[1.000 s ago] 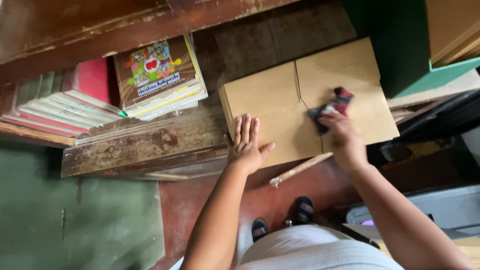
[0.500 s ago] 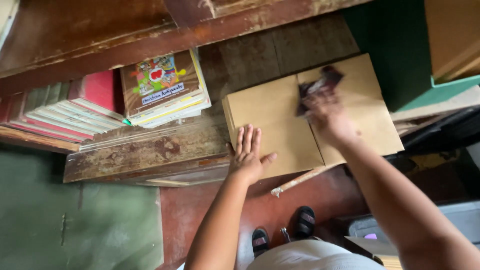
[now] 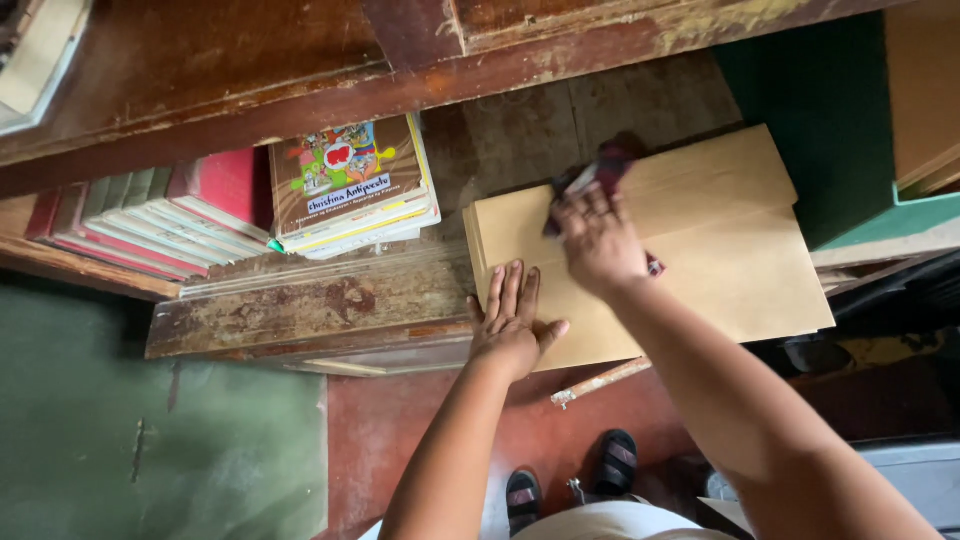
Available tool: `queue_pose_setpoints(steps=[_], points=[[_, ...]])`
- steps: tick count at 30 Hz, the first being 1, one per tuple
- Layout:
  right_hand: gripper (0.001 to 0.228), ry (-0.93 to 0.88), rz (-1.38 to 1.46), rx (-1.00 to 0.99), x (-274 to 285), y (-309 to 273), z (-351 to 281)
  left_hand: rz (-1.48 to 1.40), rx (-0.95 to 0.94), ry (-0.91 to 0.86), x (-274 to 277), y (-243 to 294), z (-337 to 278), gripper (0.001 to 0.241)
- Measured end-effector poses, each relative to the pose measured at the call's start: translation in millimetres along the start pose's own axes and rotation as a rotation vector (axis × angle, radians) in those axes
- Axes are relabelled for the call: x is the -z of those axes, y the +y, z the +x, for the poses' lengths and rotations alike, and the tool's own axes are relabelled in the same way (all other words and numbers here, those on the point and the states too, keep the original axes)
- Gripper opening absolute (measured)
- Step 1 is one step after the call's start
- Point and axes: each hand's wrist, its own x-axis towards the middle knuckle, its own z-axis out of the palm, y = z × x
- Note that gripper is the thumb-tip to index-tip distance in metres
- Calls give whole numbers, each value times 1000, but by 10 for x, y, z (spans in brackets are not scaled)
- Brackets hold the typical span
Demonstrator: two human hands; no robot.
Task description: Dusting and cleaning a stack of manila folders with a cloth in a library archive area.
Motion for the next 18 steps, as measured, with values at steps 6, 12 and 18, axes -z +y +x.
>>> queue_pose_setpoints(steps=[6, 12, 18], points=[[82, 140, 179, 182, 129, -354, -702, 23, 4, 44, -126, -69, 85, 93], [84, -121, 477, 21, 861, -55, -1536, 23, 11, -10, -41, -25, 33, 92], [63, -35, 938, -398, 1383, 387, -1659, 36, 22, 55, -194, -90, 164, 97]])
